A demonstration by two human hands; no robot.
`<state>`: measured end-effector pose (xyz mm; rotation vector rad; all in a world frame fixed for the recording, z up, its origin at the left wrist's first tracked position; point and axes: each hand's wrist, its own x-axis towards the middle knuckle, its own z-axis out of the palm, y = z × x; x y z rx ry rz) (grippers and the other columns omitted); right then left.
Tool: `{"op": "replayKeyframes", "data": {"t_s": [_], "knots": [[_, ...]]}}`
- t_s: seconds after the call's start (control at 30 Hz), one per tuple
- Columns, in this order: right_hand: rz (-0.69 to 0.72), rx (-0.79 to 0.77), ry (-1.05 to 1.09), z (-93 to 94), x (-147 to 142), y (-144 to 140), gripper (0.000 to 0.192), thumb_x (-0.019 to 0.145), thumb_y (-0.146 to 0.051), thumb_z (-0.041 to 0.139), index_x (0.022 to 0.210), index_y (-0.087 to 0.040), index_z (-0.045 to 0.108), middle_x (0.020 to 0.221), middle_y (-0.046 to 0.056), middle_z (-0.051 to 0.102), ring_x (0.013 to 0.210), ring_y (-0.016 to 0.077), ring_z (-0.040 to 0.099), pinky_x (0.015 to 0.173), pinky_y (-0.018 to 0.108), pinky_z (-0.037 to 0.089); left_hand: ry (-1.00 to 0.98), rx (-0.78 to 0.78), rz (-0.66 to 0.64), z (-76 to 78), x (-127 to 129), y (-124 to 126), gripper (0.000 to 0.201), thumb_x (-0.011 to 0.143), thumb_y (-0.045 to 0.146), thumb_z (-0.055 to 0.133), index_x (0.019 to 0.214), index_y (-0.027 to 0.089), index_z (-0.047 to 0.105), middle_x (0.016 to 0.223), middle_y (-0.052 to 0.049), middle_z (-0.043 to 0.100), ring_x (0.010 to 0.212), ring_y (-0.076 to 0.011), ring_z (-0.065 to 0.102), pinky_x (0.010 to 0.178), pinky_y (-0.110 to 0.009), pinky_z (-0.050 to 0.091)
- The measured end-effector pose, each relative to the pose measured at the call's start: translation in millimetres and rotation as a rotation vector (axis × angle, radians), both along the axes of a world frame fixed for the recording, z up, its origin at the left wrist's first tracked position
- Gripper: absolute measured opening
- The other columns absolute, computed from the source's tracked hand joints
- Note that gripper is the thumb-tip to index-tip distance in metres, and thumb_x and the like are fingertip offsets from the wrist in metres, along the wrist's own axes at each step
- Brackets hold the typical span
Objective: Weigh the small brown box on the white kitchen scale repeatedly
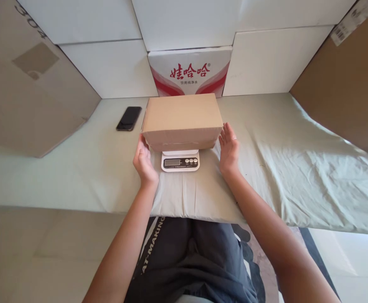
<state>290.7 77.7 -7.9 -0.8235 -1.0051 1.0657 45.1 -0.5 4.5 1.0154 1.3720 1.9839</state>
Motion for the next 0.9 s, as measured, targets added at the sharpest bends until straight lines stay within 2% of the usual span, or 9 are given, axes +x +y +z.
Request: {"op": "replayKeyframes", "data": {"t_s": [0.27, 0.5, 0.7, 0.9], "knots": [[0.03, -0.004, 0.012, 10.8, -9, -10, 0.061, 0.083, -0.077, 0.055, 0.129, -0.04, 0.071, 0.156, -0.003, 0.066, 0.161, 0.0321, 0.046, 0.139, 0.059, 0.029, -0.038, 0.012, 0.002, 5.9, 2, 1, 0.066, 0.103, 0.045, 0.045, 0.159, 0.013, 0.053, 0.171, -0.014, 0.047, 0.162, -0.0236, 0.041, 0.134, -0.036, 0.033], [0.061, 0.062, -0.045, 28.3, -22, -26, 0.055, 0.086, -0.071, 0.057, 0.128, -0.04, 0.073, 0.154, -0.004, 0.068, 0.161, 0.033, 0.045, 0.137, 0.054, 0.035, 0.003, 0.008, -0.005, -0.6, -1, 2, 0.065, 0.101, 0.047, 0.05, 0.158, 0.017, 0.056, 0.169, -0.012, 0.052, 0.161, -0.0246, 0.044, 0.132, -0.036, 0.036], [0.112, 0.063, -0.069, 25.8, -25, -29, 0.069, 0.084, -0.075, 0.059, 0.144, -0.04, 0.059, 0.169, -0.004, 0.053, 0.168, 0.033, 0.034, 0.14, 0.056, 0.03, -0.02, 0.076, -0.033, -2.7, 0, 3, 0.061, 0.097, 0.041, 0.057, 0.153, 0.017, 0.062, 0.166, -0.01, 0.055, 0.159, -0.0258, 0.046, 0.132, -0.038, 0.038], [0.153, 0.148, -0.181, 19.3, -31, -32, 0.067, 0.09, -0.072, 0.056, 0.147, -0.038, 0.056, 0.171, -0.003, 0.05, 0.166, 0.0328, 0.036, 0.14, 0.055, 0.029, -0.11, 0.038, -0.024, -3.7, 1, 1, 0.061, 0.092, 0.052, 0.062, 0.142, 0.018, 0.071, 0.161, -0.013, 0.061, 0.157, -0.0312, 0.049, 0.131, -0.042, 0.039]]}}
